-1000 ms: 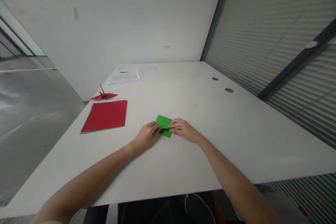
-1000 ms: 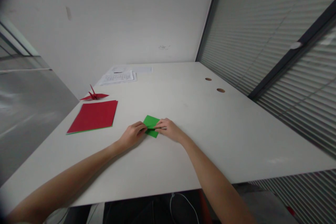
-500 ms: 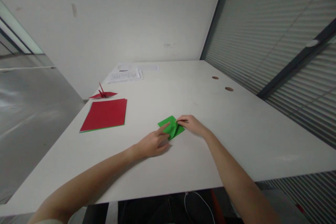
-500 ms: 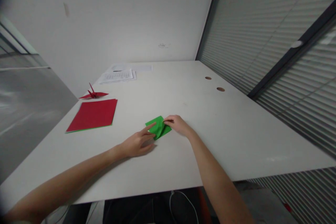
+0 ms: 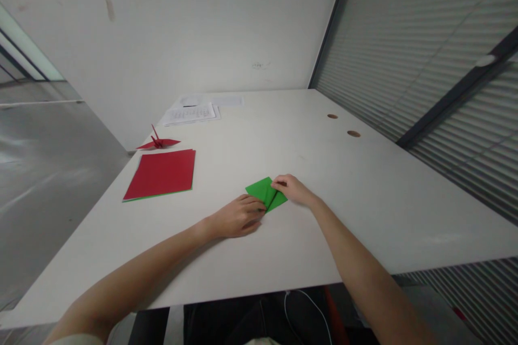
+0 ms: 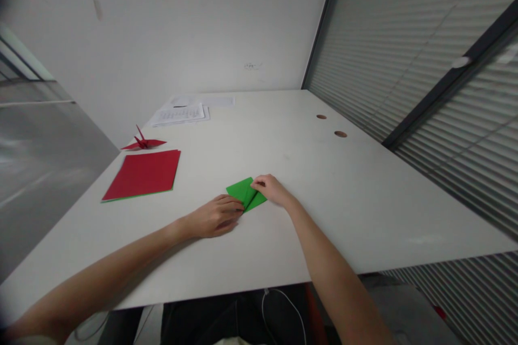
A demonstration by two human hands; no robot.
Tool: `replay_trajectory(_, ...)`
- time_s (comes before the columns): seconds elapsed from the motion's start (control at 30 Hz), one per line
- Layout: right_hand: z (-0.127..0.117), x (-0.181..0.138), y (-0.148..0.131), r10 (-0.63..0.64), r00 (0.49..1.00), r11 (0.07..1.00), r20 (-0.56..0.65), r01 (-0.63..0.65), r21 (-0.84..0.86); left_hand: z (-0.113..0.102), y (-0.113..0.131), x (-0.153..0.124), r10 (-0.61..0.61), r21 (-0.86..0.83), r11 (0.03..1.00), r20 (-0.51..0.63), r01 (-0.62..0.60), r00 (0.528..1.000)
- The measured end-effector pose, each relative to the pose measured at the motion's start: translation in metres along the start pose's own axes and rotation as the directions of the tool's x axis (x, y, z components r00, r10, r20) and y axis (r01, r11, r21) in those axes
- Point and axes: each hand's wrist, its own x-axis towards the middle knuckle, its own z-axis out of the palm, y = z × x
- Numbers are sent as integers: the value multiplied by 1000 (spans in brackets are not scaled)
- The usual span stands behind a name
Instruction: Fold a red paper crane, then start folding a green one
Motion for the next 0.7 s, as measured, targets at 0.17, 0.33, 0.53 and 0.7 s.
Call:
replay_trajectory(0.17,8,2,1,14,998,994,-59,-20,-108,4,1,0,3,-37,999,-18,-4,1000)
replay_trajectory(0.33,14,1,2,7,993,990,-116,-23,-140,3,0,-2,-20,-39,999,-37,19,999)
replay_trajectory(0.53,10,-1,-1,11,995,991,-96,-23,-129,9,-1,-2,-54,-41,998,-65,52,996)
replay_trajectory(0.7,7,-1,-4,5,999,994,-42,-9,-105,9,-1,-3,-31,-47,999,-80,27,996)
